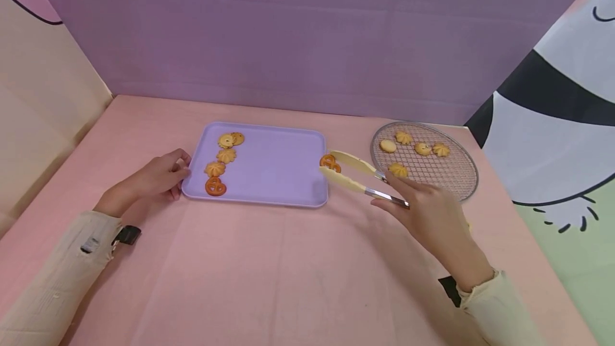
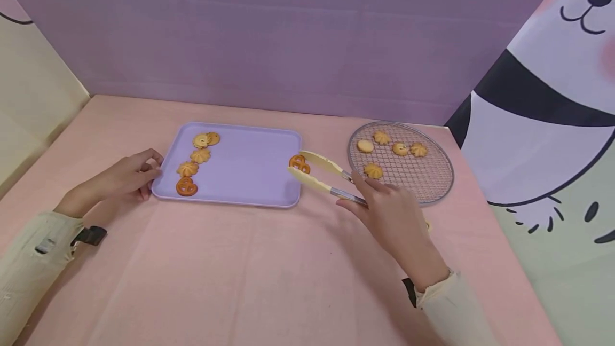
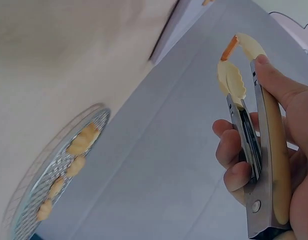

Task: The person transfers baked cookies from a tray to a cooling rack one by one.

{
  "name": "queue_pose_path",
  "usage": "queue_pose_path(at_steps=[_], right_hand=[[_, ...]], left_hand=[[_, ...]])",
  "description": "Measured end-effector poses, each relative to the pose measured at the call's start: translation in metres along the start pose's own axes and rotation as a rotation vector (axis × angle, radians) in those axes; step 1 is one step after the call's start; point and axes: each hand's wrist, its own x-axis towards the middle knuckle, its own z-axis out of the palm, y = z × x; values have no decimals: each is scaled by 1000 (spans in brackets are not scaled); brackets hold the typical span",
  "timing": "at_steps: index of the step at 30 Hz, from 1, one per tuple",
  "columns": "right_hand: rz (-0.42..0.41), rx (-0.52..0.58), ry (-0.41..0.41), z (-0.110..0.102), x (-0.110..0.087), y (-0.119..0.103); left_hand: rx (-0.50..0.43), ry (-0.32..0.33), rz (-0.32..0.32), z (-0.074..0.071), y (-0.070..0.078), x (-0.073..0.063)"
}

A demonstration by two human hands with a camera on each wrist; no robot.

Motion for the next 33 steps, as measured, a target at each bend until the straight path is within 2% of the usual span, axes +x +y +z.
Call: queue_pose_path(at_steps=[12, 19, 33], right_hand=[[76, -51, 14, -7, -24, 13], [147, -84, 91, -11, -37, 24], [264, -115, 16, -9, -50, 46]], left_hand=[[22, 4, -7, 1, -1, -2], [23, 2, 5, 1, 1, -1], [30, -3, -16, 1, 2, 0]])
